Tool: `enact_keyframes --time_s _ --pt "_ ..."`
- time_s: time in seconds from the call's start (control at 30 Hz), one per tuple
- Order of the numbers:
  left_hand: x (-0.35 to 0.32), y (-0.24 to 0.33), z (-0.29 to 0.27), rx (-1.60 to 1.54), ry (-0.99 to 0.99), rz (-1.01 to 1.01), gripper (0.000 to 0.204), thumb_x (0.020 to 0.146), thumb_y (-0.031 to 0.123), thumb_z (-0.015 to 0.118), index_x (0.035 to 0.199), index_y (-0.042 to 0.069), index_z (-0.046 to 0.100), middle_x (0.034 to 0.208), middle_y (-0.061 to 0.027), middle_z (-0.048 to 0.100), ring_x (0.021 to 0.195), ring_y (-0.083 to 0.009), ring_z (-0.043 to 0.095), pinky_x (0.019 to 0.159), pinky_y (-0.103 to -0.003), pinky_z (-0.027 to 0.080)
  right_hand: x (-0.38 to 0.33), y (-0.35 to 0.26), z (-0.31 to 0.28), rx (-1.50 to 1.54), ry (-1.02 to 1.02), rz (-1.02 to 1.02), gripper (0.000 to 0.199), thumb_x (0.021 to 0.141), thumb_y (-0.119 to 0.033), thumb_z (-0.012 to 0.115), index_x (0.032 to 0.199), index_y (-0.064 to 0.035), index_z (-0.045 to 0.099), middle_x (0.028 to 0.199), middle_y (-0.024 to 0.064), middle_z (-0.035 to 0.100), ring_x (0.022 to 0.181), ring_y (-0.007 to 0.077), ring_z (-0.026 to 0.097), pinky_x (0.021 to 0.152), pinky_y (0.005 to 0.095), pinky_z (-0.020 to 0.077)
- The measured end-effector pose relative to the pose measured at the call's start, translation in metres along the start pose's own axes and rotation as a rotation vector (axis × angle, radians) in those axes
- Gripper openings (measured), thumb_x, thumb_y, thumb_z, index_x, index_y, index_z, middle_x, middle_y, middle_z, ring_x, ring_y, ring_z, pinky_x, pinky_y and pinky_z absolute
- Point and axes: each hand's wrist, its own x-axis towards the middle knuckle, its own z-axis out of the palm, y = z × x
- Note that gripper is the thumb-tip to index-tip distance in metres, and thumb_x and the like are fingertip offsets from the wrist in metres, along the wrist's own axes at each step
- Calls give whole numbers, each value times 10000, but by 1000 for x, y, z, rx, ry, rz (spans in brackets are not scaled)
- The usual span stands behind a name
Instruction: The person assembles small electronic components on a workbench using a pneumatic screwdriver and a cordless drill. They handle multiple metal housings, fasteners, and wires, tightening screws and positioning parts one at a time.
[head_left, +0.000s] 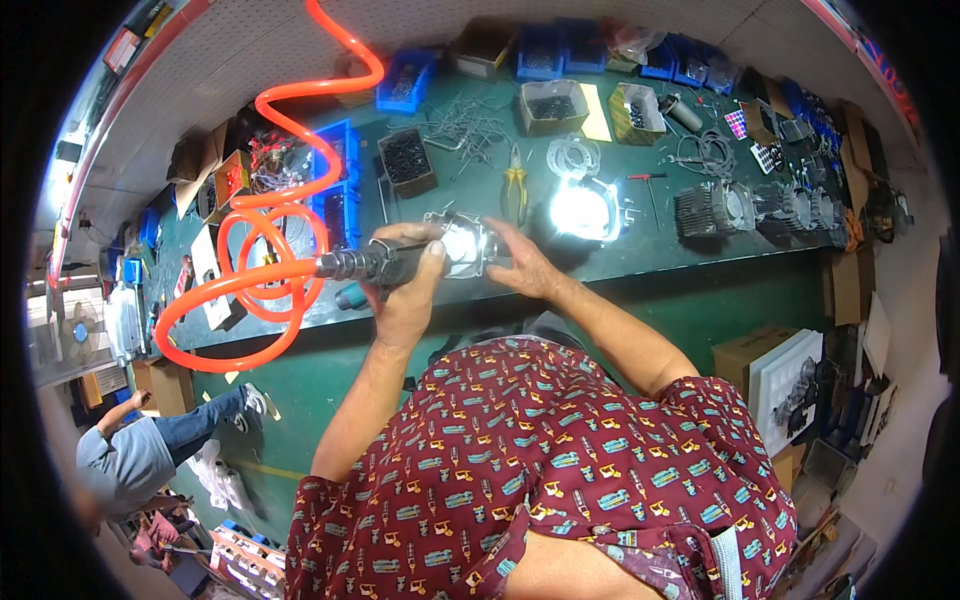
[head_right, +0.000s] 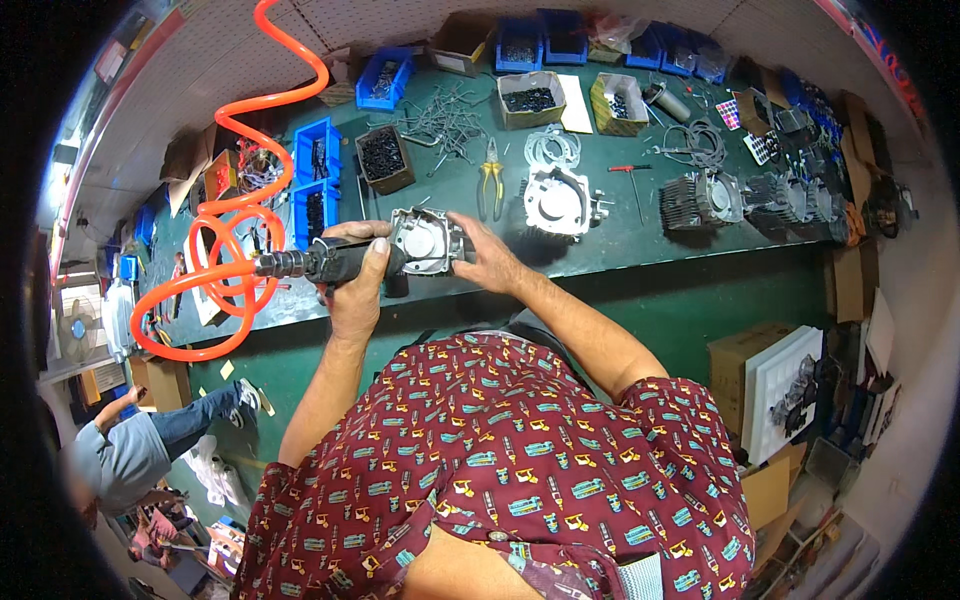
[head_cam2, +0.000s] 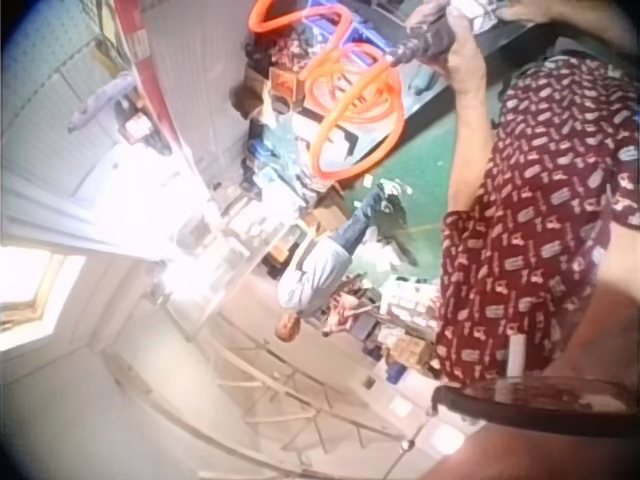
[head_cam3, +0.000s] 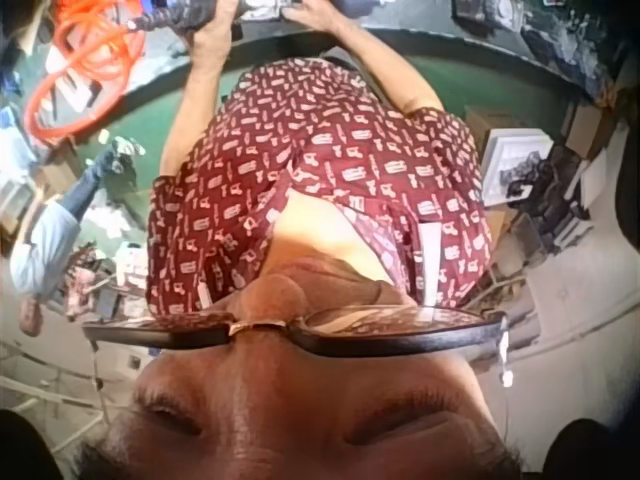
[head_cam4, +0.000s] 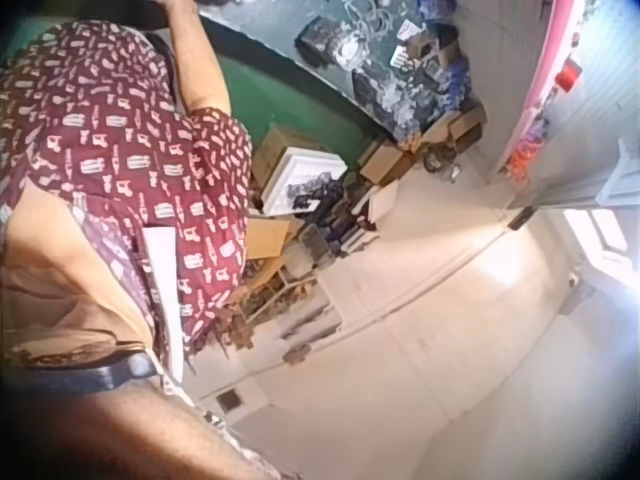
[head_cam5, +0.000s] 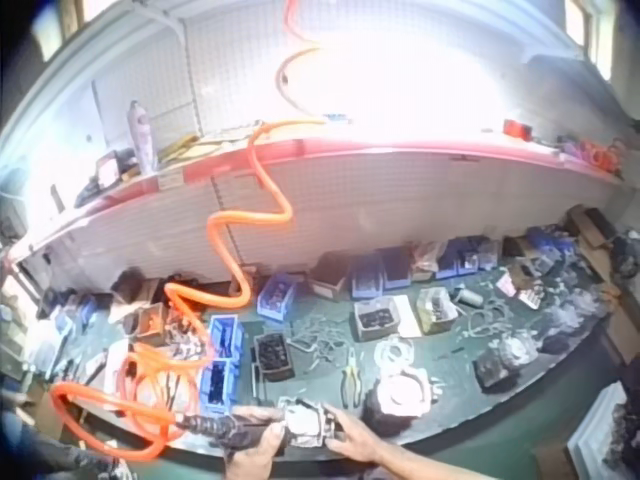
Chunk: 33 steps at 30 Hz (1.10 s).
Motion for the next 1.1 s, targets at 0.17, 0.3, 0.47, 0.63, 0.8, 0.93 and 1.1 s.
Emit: enact_keyframes --time_s 0.17,0.3,0.47,0.63,0.8,0.93,1.1 --pt "1 -11 2 40 -38 113 265 848 -28 725 1078 32 608 1059 -79 678 993 -162 638 910 -330 521 1 -3 -1 -4 2 -10 824 816 -139 681 1542 -13 313 1501 236 429 1409 330 422 1165 414 351" --pt "2 -15 0 97 -63 120 255 889 -15 694 1109 30 572 1079 -111 683 1020 -186 648 955 -360 518 0 -4 -2 46 4 4 824 821 -149 682 1545 -15 313 1502 235 428 1416 326 410 1174 420 332" --pt "1 -10 2 113 -35 119 281 851 -37 724 1089 31 591 1048 -83 678 989 -163 644 915 -338 524 0 0 -1 14 28 -38 843 768 -130 688 1516 1 321 1471 242 449 1376 386 437 1170 432 343" --pt "1 -8 6 49 -10 118 279 850 -44 720 1084 32 590 1052 -86 681 984 -164 647 914 -335 525 0 0 -3 29 18 -23 825 808 -140 690 1538 -15 325 1508 226 423 1418 332 407 1181 420 323" --pt "3 -13 4 38 -3 106 283 847 -46 723 1085 33 592 1055 -87 683 989 -167 648 912 -333 525 0 2 -4 14 16 -20 822 808 -138 689 1536 -13 327 1510 225 423 1418 334 409 1181 425 325" --pt "1 -9 8 106 -38 124 266 846 -46 721 1072 33 605 1051 -82 681 986 -163 645 909 -332 523 0 3 -4 9 21 -34 816 812 -137 684 1538 -25 329 1513 220 425 1424 335 404 1184 429 324" --pt "16 -4 19 136 -398 37 266 864 -4 714 1116 25 635 1083 -63 649 1026 -142 608 902 -300 494 2 10 -1 44 47 -49 854 764 -145 700 1525 -20 335 1492 233 447 1395 383 427 1177 442 338"
